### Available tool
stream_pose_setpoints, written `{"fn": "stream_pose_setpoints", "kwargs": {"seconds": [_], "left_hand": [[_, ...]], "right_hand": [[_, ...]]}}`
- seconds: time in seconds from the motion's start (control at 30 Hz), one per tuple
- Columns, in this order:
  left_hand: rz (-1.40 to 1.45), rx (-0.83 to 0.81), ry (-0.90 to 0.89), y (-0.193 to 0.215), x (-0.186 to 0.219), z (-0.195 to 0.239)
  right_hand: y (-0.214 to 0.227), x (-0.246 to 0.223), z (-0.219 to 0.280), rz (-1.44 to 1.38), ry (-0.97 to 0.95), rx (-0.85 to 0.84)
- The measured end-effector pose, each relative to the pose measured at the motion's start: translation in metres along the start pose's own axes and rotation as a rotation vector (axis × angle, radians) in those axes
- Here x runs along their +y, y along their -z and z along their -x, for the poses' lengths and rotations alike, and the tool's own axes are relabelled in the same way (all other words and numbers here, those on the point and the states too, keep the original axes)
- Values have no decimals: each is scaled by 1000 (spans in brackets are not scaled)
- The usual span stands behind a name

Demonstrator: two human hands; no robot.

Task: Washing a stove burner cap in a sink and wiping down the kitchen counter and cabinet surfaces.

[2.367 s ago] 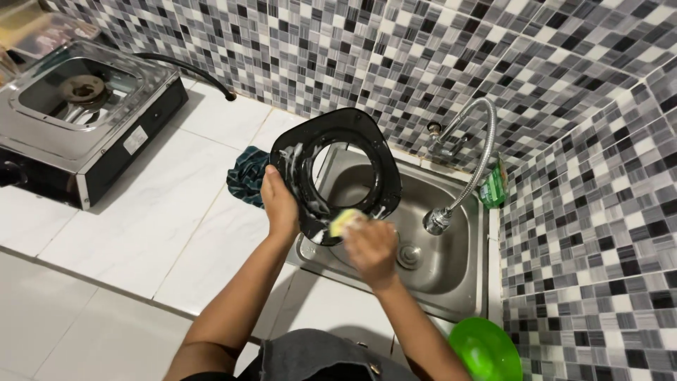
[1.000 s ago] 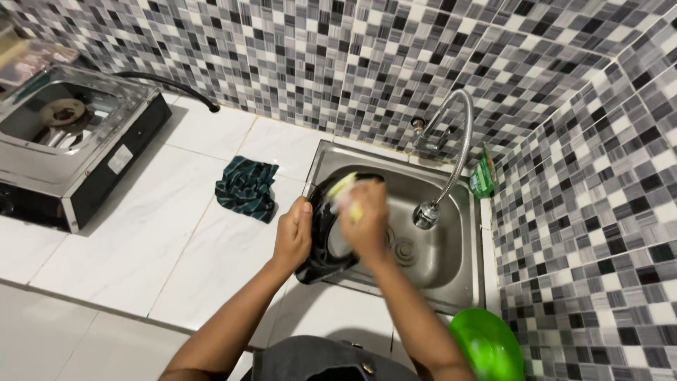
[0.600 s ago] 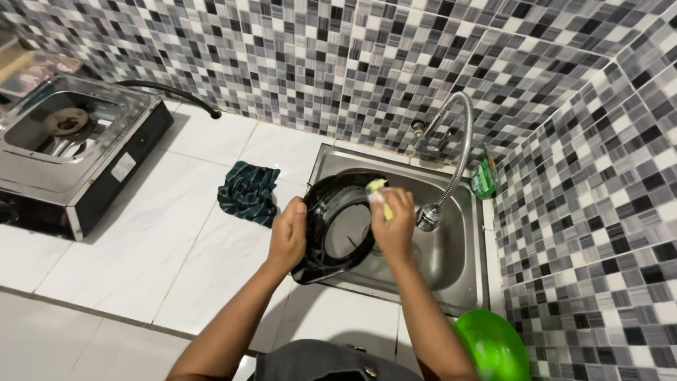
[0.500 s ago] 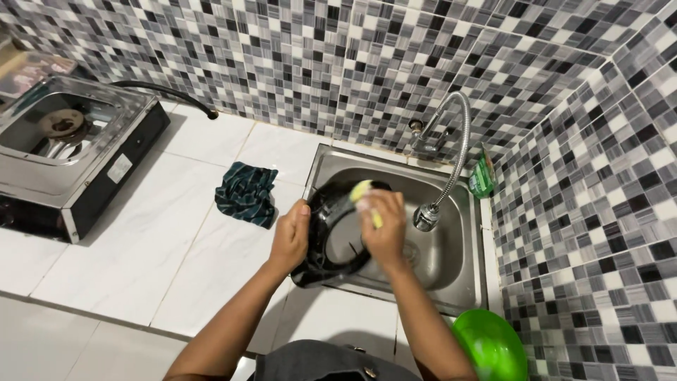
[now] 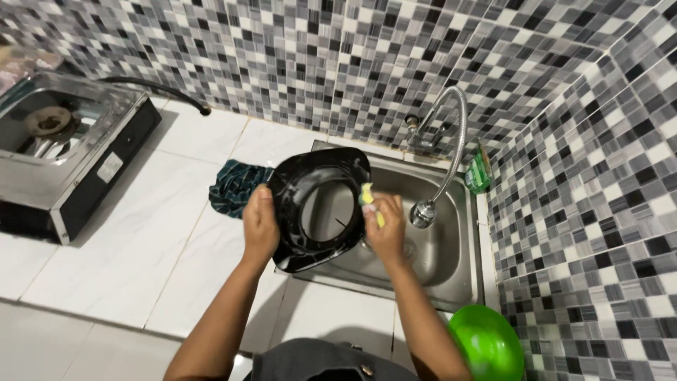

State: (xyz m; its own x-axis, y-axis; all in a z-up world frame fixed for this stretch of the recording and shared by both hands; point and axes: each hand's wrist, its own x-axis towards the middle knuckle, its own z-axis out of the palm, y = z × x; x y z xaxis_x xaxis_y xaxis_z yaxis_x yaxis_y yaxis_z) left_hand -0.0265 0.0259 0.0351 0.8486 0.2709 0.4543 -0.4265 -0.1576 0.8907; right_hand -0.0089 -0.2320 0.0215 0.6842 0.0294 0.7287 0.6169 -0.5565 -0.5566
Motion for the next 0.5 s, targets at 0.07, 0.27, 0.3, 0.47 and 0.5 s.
{"fn": "stream_pose_setpoints", "kwargs": {"seconds": [0.07,0.27,0.3,0.47,0.5], "left_hand": [[-4,61,-14,2,-9,-6],[77,300,39,1,-4,-15],[168,308,99,0,-2,-13],[240,329,166,-7,-18,-5],[267,313,196,-9,-21,-2]], "right_hand": [[-5,-11,9,23,-8,-23],[-27,-28,39,34,47,-26],[-25,-33,36,71,63,29],[-10,-42,-2,118,94,163],[-5,-49,-14,154,104,178]]}}
